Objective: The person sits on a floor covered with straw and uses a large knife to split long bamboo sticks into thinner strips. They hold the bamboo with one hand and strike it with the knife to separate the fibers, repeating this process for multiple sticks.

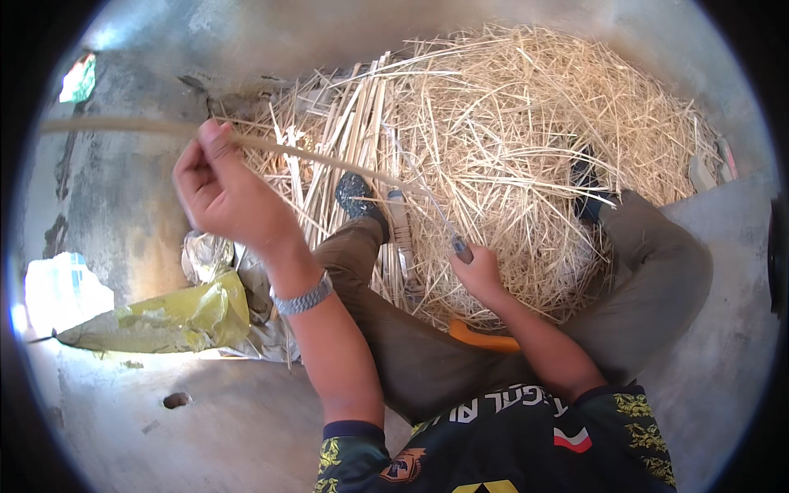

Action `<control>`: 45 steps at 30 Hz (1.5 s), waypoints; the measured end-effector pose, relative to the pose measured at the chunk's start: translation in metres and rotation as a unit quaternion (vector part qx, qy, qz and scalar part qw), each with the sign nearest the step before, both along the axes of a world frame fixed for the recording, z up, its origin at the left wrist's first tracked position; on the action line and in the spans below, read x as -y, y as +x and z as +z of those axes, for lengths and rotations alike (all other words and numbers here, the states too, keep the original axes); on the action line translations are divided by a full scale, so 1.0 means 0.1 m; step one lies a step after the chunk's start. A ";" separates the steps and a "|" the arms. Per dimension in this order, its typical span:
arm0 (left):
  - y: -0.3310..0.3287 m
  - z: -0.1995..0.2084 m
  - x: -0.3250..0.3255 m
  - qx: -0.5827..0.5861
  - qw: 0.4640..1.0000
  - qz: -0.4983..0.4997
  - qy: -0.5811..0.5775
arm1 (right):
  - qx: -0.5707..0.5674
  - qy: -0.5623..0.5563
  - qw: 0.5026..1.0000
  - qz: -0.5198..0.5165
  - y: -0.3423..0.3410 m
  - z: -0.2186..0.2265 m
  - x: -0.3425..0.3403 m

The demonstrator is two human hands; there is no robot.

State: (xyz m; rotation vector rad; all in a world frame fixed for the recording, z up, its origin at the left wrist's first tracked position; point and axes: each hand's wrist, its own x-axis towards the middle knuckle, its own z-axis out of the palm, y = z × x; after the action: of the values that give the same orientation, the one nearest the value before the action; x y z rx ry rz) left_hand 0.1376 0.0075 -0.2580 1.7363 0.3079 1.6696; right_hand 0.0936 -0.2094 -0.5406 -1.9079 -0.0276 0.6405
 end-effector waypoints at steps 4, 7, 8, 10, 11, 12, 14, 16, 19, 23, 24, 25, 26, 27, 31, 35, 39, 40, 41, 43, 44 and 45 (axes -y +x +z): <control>-0.14 0.23 -0.02 0.073 0.997 -0.004 -0.014 | -0.114 -0.148 0.982 0.035 -0.04 -0.56 0.22; -0.26 0.42 0.02 0.120 0.992 0.023 -0.042 | -0.174 -0.201 0.964 0.014 -0.01 -0.75 0.37; -0.31 0.46 0.00 0.131 0.990 0.015 -0.049 | -0.189 -0.206 0.960 0.002 -0.01 -0.78 0.38; -0.39 0.53 -0.04 0.155 0.986 0.000 -0.065 | -0.196 -0.177 0.964 -0.039 0.00 -0.79 0.35; -0.40 0.56 -0.07 0.162 0.985 -0.002 -0.056 | -0.199 -0.161 0.965 -0.060 0.01 -0.80 0.33; -0.43 0.56 -0.09 0.188 0.980 -0.011 -0.072 | -0.212 -0.145 0.965 -0.062 0.02 -0.73 0.31; -0.47 0.54 -0.16 0.240 0.965 -0.027 -0.099 | -0.236 -0.112 0.963 -0.063 0.04 -0.49 0.23; -0.49 0.46 -0.28 0.208 0.960 -0.138 -0.128 | -0.217 -0.065 0.969 -0.101 0.03 -0.49 0.17; -0.54 0.38 -0.34 0.200 0.937 -0.247 -0.145 | -0.154 -0.035 0.979 -0.130 0.03 -0.46 0.11; -0.62 0.46 -0.31 0.218 0.892 -0.371 -0.136 | -0.061 -0.021 0.990 -0.121 0.16 -0.74 0.21; -0.64 0.47 -0.35 0.226 0.892 -0.364 -0.142 | -0.074 -0.015 0.989 -0.130 0.17 -0.71 0.21; -0.66 0.48 -0.39 0.234 0.892 -0.358 -0.148 | -0.087 -0.009 0.987 -0.139 0.18 -0.68 0.22; -0.69 0.50 -0.42 0.242 0.891 -0.353 -0.154 | -0.100 -0.002 0.984 -0.149 0.19 -0.65 0.22; -0.72 0.51 -0.43 0.249 0.885 -0.360 -0.157 | -0.128 -0.001 0.980 -0.151 0.19 -0.69 0.25; -0.74 0.57 -0.34 0.251 0.888 -0.350 -0.163 | -0.144 -0.056 0.976 -0.151 0.15 -0.80 0.38; -0.69 0.59 -0.22 0.210 0.918 -0.310 -0.135 | -0.064 -0.187 0.978 -0.066 0.14 -0.67 0.51; -0.76 0.71 -0.21 0.184 0.915 -0.344 -0.100 | -0.012 -0.323 0.943 0.077 0.21 -0.33 0.63; -0.80 0.75 -0.21 0.182 0.910 -0.360 -0.096 | -0.002 -0.338 0.935 0.108 0.21 -0.14 0.65; -0.80 0.83 -0.21 0.187 0.913 -0.346 -0.105 | 0.009 -0.355 0.925 0.132 0.22 0.08 0.66; -0.83 0.99 -0.21 0.189 0.917 -0.341 -0.088 | 0.029 -0.391 0.903 0.177 0.21 0.54 0.71; -0.81 1.07 -0.21 0.192 0.917 -0.341 -0.082 | 0.049 -0.395 0.899 0.183 0.19 0.67 0.80; -0.77 1.18 -0.21 0.204 0.913 -0.347 -0.071 | 0.070 -0.398 0.895 0.191 0.19 0.78 0.88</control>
State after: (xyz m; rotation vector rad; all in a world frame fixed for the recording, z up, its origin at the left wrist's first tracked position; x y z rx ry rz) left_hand 0.0605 0.0284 -0.1398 1.1454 -0.3440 1.3725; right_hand 0.1125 -0.2978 -0.4631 -2.7840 -0.2754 0.8578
